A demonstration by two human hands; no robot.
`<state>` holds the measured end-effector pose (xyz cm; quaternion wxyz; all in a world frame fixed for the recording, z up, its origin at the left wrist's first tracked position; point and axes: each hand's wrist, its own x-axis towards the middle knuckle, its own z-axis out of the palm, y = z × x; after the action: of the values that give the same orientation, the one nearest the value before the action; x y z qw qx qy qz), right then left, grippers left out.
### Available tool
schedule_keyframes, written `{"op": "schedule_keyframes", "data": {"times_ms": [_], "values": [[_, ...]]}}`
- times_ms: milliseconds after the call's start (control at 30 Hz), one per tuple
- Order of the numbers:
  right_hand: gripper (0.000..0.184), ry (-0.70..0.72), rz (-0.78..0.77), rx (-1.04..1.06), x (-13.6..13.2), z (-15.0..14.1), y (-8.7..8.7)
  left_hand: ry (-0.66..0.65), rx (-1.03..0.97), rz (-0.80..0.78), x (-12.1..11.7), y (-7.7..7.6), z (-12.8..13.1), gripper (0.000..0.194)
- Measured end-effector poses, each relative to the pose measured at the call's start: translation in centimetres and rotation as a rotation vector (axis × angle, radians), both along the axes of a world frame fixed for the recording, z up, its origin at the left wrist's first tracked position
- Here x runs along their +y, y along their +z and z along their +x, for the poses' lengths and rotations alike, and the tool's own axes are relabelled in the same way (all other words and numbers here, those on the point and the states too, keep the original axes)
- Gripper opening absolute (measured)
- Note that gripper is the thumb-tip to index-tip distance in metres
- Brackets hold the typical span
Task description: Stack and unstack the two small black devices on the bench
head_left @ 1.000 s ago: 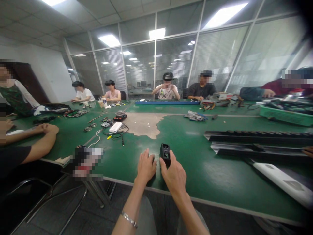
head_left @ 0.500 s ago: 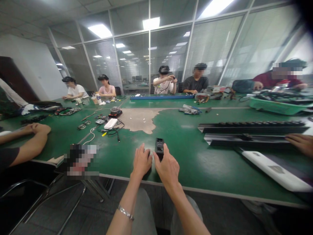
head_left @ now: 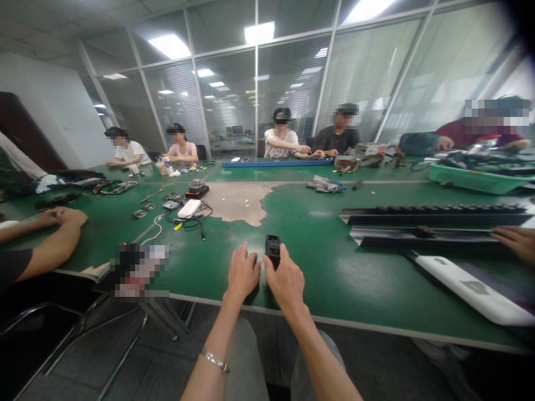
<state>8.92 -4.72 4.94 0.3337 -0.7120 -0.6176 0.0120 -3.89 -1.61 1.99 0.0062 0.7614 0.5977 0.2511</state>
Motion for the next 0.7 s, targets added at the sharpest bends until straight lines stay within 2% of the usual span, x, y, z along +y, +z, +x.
{"op": "schedule_keyframes", "data": {"times_ms": [233, 500, 700], "values": [[0.060, -0.005, -0.010, -0.014, -0.5, -0.1, -0.3, -0.010, 0.017, 0.004, 0.1, 0.0, -0.1, 0.031], [0.073, 0.073, 0.149, 0.056, 0.3, -0.2, -2.9, -0.016, 0.028, -0.016, 0.2, -0.1, -0.2, 0.031], [0.080, 0.040, 0.109, 0.105, 0.4, 0.0, -3.8, -0.005, 0.021, -0.012, 0.2, -0.2, 0.0, 0.031]]}}
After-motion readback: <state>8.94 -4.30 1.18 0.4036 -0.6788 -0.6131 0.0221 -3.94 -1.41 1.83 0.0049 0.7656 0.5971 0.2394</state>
